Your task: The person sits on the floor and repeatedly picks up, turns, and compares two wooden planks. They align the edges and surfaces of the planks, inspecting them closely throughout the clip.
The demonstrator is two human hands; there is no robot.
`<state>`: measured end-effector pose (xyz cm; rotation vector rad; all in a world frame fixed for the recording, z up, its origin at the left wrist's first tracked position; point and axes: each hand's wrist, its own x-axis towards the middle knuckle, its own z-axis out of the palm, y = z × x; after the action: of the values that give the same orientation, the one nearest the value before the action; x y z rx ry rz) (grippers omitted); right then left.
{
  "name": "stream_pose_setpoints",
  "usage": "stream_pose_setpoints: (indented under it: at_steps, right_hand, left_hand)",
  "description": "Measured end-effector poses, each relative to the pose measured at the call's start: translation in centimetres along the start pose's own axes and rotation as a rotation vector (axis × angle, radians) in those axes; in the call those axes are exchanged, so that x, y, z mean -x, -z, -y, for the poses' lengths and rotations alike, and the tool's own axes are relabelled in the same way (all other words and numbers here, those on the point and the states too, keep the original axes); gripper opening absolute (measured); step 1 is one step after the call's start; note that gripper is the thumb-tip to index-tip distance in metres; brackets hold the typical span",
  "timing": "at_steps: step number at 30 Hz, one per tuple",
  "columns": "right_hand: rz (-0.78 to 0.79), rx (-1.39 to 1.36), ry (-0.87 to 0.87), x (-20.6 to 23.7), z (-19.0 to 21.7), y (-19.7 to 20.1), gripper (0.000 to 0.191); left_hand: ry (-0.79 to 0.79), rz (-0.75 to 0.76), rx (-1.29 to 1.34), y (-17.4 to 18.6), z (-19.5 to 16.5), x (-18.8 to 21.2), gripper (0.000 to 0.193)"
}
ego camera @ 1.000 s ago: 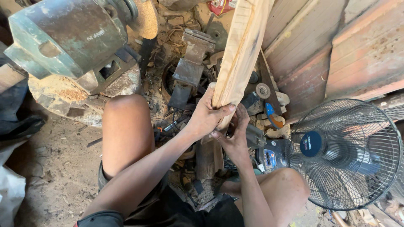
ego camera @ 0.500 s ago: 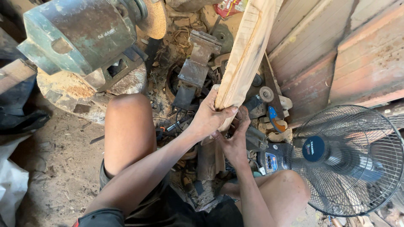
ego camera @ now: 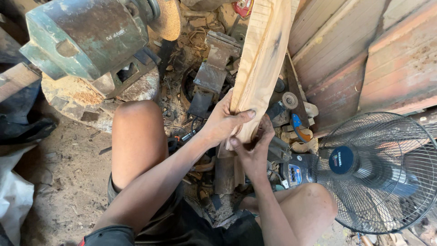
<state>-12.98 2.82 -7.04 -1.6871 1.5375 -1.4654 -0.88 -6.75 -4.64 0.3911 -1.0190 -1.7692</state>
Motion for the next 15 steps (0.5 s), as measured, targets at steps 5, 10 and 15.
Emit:
stream_pose_setpoints:
  at_steps: [5, 10, 15]
  right_hand:
    - [-0.047, -0.6, -0.355, -1.3, 0.5, 2.0, 0.073]
    - [-0.01, -0.818, -0.372, -1.4, 0.0, 3.5, 0.065]
    - [0.091, -0.842, -0.403, -0.7, -0.3, 4.2, 0.065]
  left_hand:
    - [0.043, 0.017, 0.066, 0.0, -1.3, 0.0, 0.063]
    - [0.139, -0.036, 0.165, 1.1, -2.7, -0.7, 0.059]
    - [0.156, -0.088, 0.353, 2.5, -3.4, -1.6, 0.051]
